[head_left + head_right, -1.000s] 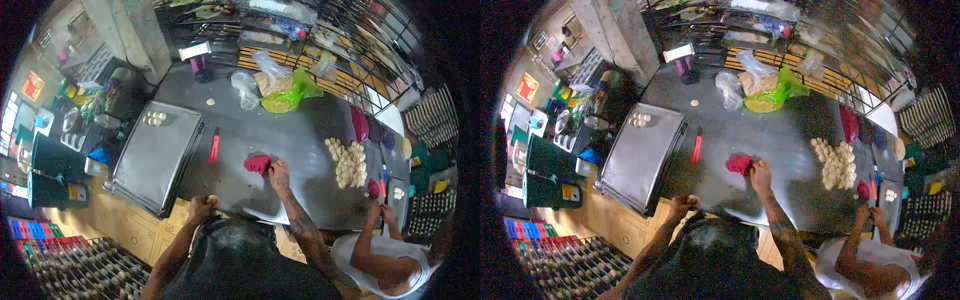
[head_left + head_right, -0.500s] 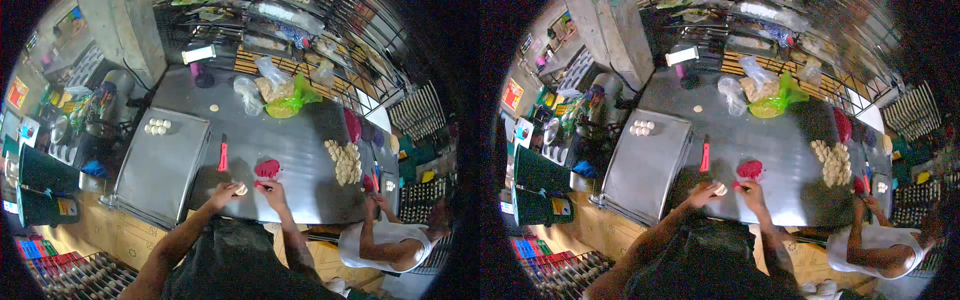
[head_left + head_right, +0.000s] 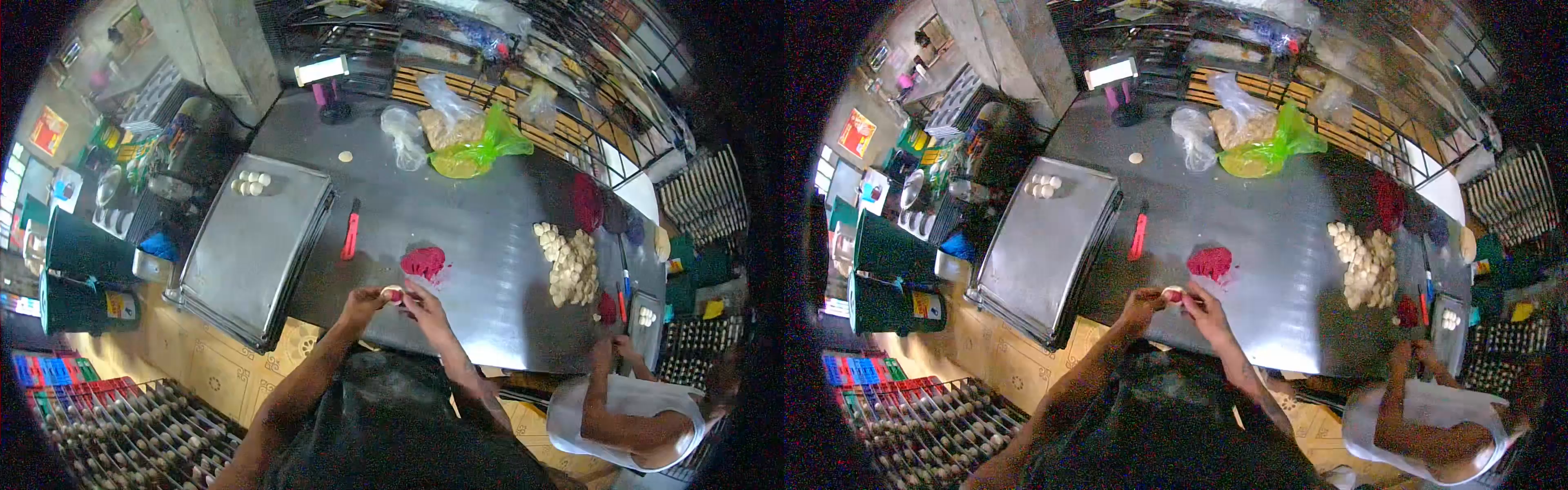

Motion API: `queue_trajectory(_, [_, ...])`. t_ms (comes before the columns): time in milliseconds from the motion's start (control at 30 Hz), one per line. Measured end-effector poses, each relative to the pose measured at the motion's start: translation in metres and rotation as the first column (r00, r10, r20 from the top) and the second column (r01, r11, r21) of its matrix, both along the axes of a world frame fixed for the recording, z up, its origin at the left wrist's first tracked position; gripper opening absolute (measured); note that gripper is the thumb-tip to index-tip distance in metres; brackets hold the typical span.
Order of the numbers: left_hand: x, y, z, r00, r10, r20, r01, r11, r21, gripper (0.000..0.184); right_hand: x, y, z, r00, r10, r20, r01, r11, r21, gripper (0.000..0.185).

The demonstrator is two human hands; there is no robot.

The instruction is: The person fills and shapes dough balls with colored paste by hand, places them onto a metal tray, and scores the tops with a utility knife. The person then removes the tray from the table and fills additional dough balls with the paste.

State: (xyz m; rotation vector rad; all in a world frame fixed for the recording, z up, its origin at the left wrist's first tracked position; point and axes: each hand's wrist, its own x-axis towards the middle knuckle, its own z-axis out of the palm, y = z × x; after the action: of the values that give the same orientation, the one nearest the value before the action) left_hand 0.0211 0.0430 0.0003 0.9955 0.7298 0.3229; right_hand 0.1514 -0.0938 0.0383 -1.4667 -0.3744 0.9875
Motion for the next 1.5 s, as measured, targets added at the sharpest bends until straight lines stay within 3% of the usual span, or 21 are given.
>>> queue_trajectory(67, [0.000, -0.001, -0.001, 0.998, -0.066, 0.018, 0.064, 0.995, 0.074, 0.019, 0.001, 0.006, -0.008, 0.980, 0.127, 0.150, -0.133, 0.991, 0.030, 0.018])
queue_trajectory(200, [-0.005, -0.001, -0.003, 0.994, -0.066, -0.092, 0.093, 0.936, 0.338, 0.019, -0.001, 0.012, -0.046, 0.991, 0.075, 0.110, -0.076, 0.997, 0.001, 0.023])
queue_trajectory(233, [-0.003, 0.002, 0.007, 0.985, -0.106, -0.137, 0.161, 0.848, 0.505, 0.020, -0.002, 0.016, -0.044, 0.991, 0.067, 0.115, -0.068, 0.998, 0.005, 0.023])
queue_trajectory(300, [-0.003, 0.011, 0.024, 0.958, -0.159, -0.240, 0.287, 0.573, 0.767, 0.022, -0.006, 0.022, -0.030, 0.893, 0.132, 0.431, -0.081, 0.987, -0.136, 0.026])
queue_trajectory(367, [-0.010, 0.027, 0.022, 0.965, -0.153, -0.211, 0.260, 0.639, 0.724, 0.022, -0.012, 0.034, -0.021, 0.798, 0.175, 0.577, -0.063, 0.976, -0.207, 0.028])
queue_trajectory(467, [-0.021, 0.050, 0.011, 0.977, -0.130, -0.171, 0.208, 0.773, 0.600, 0.023, -0.028, 0.051, -0.010, 0.677, 0.086, 0.731, -0.107, 0.994, -0.017, 0.031])
queue_trajectory(567, [-0.032, 0.073, 0.000, 0.988, -0.144, -0.048, 0.148, 0.986, 0.076, 0.018, -0.040, 0.062, 0.011, 0.768, 0.070, 0.637, -0.090, 0.996, 0.000, 0.035])
queue_trajectory(633, [-0.035, 0.076, 0.000, 0.980, -0.197, -0.013, 0.197, 0.977, 0.077, 0.017, -0.043, 0.067, 0.011, 0.810, 0.050, 0.584, -0.072, 0.997, 0.015, 0.037])
queue_trajectory(733, [-0.031, 0.073, 0.003, 0.957, -0.282, 0.072, 0.275, 0.957, 0.092, 0.014, -0.029, 0.060, -0.010, 0.648, 0.111, 0.754, -0.070, 0.994, -0.086, 0.037])
queue_trajectory(833, [-0.034, 0.060, 0.010, 0.903, -0.389, -0.181, 0.408, 0.648, 0.644, 0.020, -0.029, 0.044, 0.001, 0.783, 0.159, 0.601, -0.116, 0.987, -0.110, 0.035])
queue_trajectory(900, [-0.025, 0.053, 0.024, 0.880, -0.402, -0.254, 0.452, 0.542, 0.708, 0.022, -0.023, 0.034, 0.010, 0.835, 0.184, 0.518, -0.145, 0.983, -0.116, 0.034])
queue_trajectory(967, [-0.012, 0.044, 0.039, 0.824, -0.398, -0.404, 0.536, 0.312, 0.785, 0.027, -0.012, 0.024, 0.012, 0.672, 0.271, 0.689, -0.201, 0.962, -0.183, 0.021])
queue_trajectory(1000, [-0.005, 0.036, 0.038, 0.826, -0.389, -0.407, 0.536, 0.320, 0.781, 0.027, -0.008, 0.019, 0.012, 0.575, 0.315, 0.755, -0.229, 0.948, -0.221, 0.015])
queue_trajectory(1100, [0.013, 0.009, 0.029, 0.894, -0.106, -0.435, 0.447, 0.278, 0.850, 0.039, -0.007, 0.019, 0.002, 0.597, 0.314, 0.738, -0.156, 0.948, -0.277, 0.011])
queue_trajectory(1133, [0.014, 0.004, 0.032, 0.893, -0.088, -0.442, 0.447, 0.289, 0.846, 0.039, -0.004, 0.020, -0.006, 0.601, 0.317, 0.734, -0.145, 0.946, -0.290, 0.011])
queue_trajectory(1167, [0.013, -0.001, 0.042, 0.914, -0.111, -0.391, 0.397, 0.454, 0.798, 0.039, 0.000, 0.020, -0.018, 0.605, 0.321, 0.729, -0.134, 0.943, -0.304, 0.011])
queue_trajectory(1233, [0.008, -0.006, 0.058, 0.954, -0.117, -0.277, 0.270, 0.738, 0.618, 0.041, 0.011, 0.025, -0.064, 0.799, 0.171, 0.577, -0.160, 0.985, -0.070, 0.011])
queue_trajectory(1300, [-0.001, 0.010, 0.045, 0.975, -0.016, -0.222, 0.135, 0.836, 0.531, 0.041, 0.013, 0.031, -0.073, 0.880, 0.126, 0.459, -0.164, 0.986, 0.043, 0.014])
queue_trajectory(1367, [-0.014, 0.029, 0.030, 0.981, 0.158, -0.114, -0.114, 0.940, 0.322, 0.040, 0.015, 0.044, -0.046, 0.768, 0.197, 0.609, -0.238, 0.971, -0.013, 0.015])
queue_trajectory(1433, [-0.021, 0.043, 0.034, 0.986, 0.114, -0.123, -0.075, 0.957, 0.281, 0.039, 0.014, 0.065, -0.023, 0.706, 0.218, 0.674, -0.258, 0.965, -0.042, 0.016])
queue_trajectory(1500, [-0.028, 0.061, 0.044, 0.993, 0.015, -0.118, 0.008, 0.982, 0.191, 0.039, 0.005, 0.091, -0.004, 0.850, 0.323, 0.415, -0.325, 0.943, -0.068, 0.018])
